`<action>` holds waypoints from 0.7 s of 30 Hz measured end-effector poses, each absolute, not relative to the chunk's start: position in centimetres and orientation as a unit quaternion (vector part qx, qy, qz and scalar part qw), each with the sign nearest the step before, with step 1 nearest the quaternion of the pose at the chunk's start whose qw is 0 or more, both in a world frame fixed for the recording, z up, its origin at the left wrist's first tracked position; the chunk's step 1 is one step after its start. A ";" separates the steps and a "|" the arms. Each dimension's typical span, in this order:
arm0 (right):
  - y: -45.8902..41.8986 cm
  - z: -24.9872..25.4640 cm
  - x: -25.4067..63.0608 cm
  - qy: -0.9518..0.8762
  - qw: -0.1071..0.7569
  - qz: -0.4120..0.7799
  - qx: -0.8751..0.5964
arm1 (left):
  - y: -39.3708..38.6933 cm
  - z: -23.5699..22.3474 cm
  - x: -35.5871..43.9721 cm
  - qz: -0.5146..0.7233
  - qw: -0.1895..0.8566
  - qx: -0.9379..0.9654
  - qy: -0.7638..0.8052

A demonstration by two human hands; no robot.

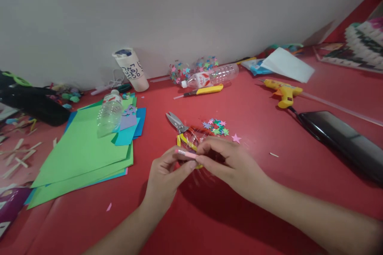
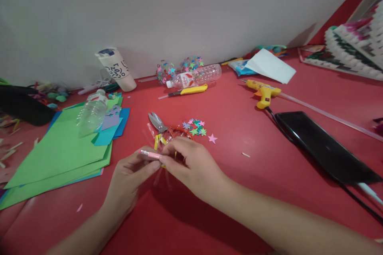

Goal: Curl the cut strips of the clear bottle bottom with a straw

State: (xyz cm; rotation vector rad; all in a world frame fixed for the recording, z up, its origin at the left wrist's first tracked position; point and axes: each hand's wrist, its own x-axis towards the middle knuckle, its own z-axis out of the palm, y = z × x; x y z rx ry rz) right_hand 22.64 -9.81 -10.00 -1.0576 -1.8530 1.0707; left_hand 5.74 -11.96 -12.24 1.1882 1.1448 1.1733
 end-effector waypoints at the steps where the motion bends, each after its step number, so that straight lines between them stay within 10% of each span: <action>1: -9.8 -9.9 22.6 -0.716 0.370 0.424 -0.413 | -11.9 -12.1 5.8 0.494 0.526 0.498 0.480; 21: -9.5 -10.2 22.7 -0.677 0.360 0.483 -0.423 | -11.5 -11.6 6.0 0.501 0.532 0.468 0.498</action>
